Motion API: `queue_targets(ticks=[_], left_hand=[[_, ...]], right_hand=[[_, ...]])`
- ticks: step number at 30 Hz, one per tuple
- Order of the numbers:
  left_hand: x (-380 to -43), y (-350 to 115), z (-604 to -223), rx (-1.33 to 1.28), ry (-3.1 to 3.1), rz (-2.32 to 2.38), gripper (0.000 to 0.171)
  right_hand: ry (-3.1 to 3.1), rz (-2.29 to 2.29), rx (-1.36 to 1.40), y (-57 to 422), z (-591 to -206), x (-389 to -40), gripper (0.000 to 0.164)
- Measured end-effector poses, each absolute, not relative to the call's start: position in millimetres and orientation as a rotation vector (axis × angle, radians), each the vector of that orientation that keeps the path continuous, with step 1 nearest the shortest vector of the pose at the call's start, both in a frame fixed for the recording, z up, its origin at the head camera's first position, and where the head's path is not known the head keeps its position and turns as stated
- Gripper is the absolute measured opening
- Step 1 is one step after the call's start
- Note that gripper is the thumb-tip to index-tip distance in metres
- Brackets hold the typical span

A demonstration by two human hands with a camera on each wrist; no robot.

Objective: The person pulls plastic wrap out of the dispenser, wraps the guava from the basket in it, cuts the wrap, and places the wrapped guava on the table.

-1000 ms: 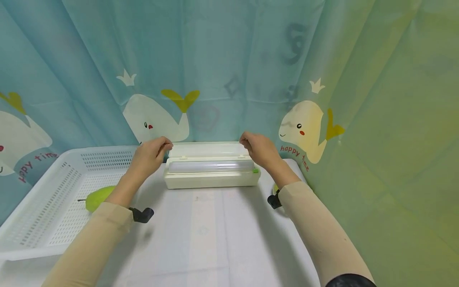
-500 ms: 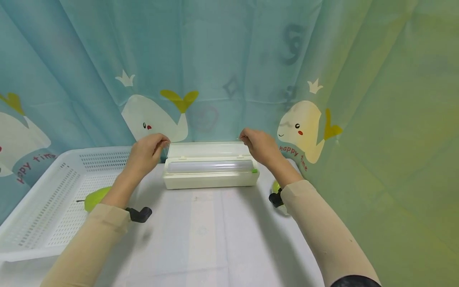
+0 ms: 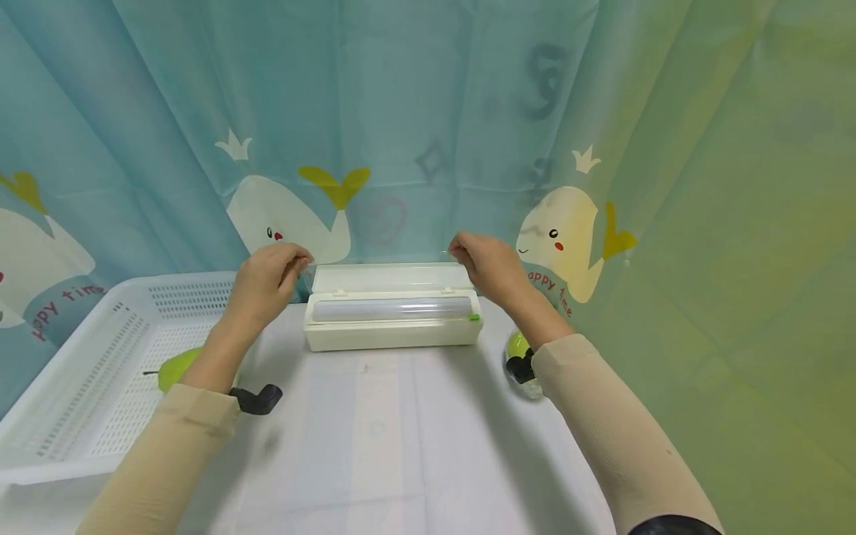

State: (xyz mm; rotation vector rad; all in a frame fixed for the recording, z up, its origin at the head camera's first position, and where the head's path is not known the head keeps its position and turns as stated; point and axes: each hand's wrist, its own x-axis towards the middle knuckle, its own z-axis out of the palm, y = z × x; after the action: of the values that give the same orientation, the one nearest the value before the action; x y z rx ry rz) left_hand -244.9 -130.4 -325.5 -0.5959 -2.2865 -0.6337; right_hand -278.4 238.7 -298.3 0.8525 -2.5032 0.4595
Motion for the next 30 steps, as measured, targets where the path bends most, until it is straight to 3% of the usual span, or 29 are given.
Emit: queue_targets(ticks=[30], left_hand=[[-223,-125,-297,-0.597,-2.150,-0.594,0.011]], right_hand=[[-2.344,0.419,0.873,247,-272,-264,0.008]])
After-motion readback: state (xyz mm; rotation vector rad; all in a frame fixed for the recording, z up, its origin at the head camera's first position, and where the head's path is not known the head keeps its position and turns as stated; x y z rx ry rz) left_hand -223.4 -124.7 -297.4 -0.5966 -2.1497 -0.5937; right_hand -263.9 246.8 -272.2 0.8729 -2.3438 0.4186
